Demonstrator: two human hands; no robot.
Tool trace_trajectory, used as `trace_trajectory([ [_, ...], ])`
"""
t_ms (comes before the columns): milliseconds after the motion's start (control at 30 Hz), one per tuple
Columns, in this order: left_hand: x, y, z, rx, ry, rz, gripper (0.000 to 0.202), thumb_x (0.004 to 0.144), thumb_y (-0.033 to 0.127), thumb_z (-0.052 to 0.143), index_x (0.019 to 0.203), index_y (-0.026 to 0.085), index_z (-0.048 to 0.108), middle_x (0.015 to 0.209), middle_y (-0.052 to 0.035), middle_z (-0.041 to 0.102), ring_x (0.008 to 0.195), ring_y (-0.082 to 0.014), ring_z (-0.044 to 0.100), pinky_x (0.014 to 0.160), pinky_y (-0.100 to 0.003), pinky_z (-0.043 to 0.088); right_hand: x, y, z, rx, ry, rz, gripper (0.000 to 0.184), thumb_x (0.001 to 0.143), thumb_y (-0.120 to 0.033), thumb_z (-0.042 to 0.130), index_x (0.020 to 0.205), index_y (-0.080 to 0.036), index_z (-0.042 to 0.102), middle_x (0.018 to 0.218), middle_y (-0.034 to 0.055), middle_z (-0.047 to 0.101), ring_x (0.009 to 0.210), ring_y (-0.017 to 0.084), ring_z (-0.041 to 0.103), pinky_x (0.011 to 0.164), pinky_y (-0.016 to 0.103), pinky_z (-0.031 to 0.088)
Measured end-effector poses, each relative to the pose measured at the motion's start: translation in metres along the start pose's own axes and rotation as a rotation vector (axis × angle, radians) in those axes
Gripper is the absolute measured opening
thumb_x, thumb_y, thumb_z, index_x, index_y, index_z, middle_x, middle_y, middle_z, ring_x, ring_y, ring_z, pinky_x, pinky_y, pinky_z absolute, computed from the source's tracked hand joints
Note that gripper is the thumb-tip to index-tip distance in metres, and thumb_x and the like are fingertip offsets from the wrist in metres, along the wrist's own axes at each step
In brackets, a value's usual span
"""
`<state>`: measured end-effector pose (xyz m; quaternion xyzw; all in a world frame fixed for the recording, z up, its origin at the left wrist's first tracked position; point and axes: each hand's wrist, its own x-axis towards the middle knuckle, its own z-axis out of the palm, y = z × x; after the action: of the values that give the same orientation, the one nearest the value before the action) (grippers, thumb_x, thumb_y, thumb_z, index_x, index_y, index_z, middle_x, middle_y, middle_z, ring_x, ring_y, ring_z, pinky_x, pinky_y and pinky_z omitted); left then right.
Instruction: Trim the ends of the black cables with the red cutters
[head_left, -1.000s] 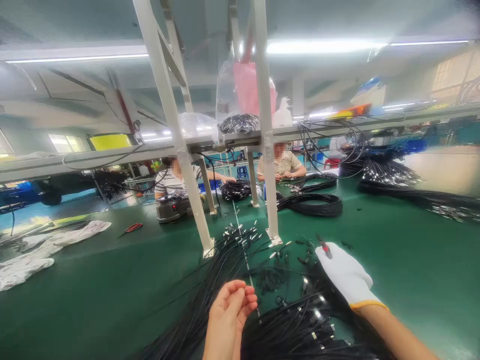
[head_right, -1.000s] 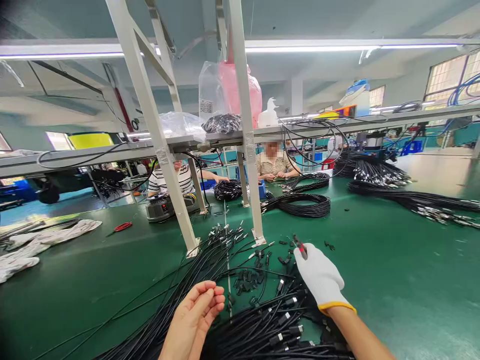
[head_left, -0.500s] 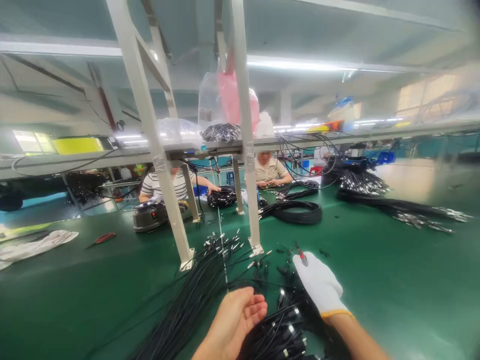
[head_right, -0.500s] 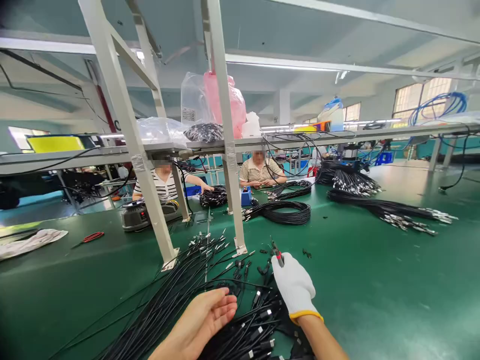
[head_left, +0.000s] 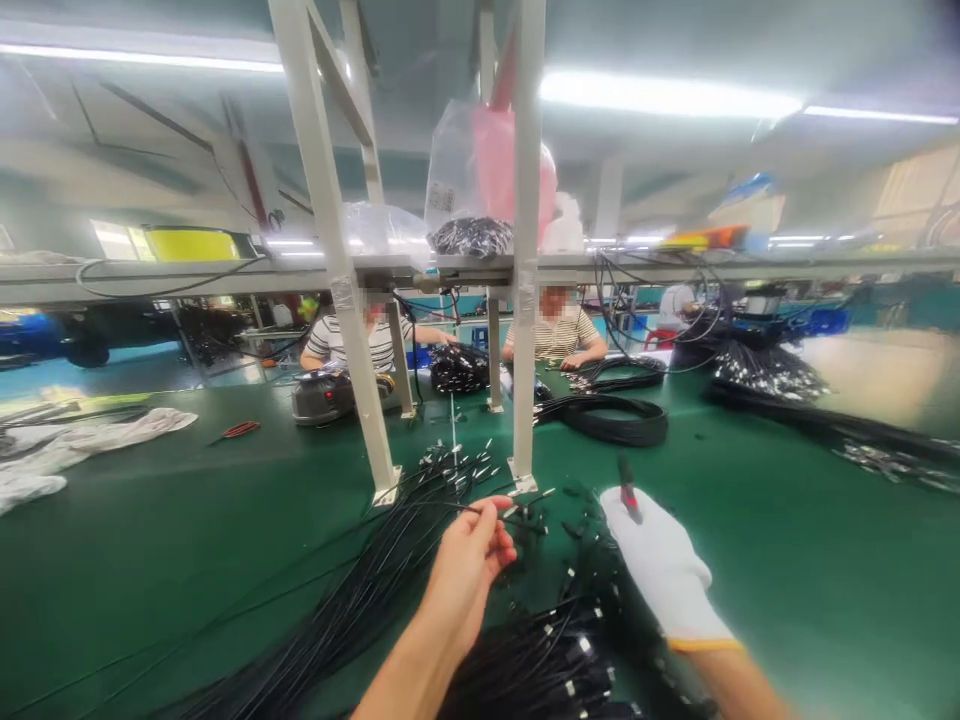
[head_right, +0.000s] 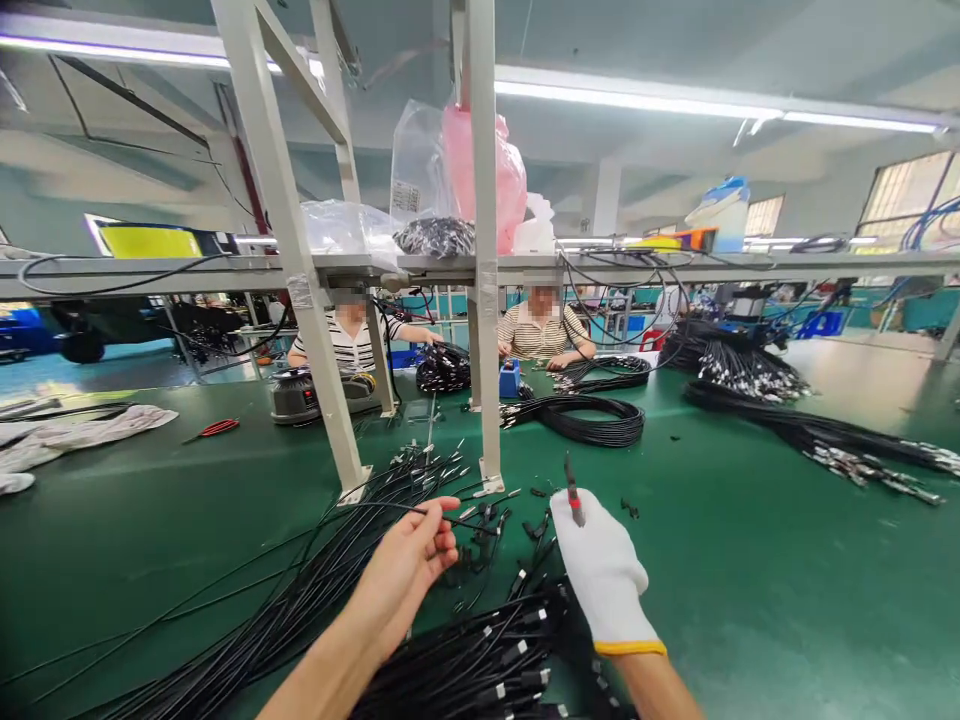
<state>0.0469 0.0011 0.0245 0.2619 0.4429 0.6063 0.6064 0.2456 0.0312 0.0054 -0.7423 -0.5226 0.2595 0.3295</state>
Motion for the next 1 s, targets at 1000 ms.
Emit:
trace_trajectory([
  [1000,-0.047,-0.008,-0.073,-0.012,0.209,0.281,0.049,0.05,0.054,0.089,0.07,0.014,0.071,0.061,-0.0019,0.069,0.056,-0.0169,0.068,0.056,-0.027,0.059,-0.065,0.011,0.079,-0.534,0.515,-0.998,0.043,0.084,-0.034,0.052,0.125,-0.019,0.052,0.108,0.0132,0.066,0.098,0.03,0.061,0.071,0.038,0.052],
])
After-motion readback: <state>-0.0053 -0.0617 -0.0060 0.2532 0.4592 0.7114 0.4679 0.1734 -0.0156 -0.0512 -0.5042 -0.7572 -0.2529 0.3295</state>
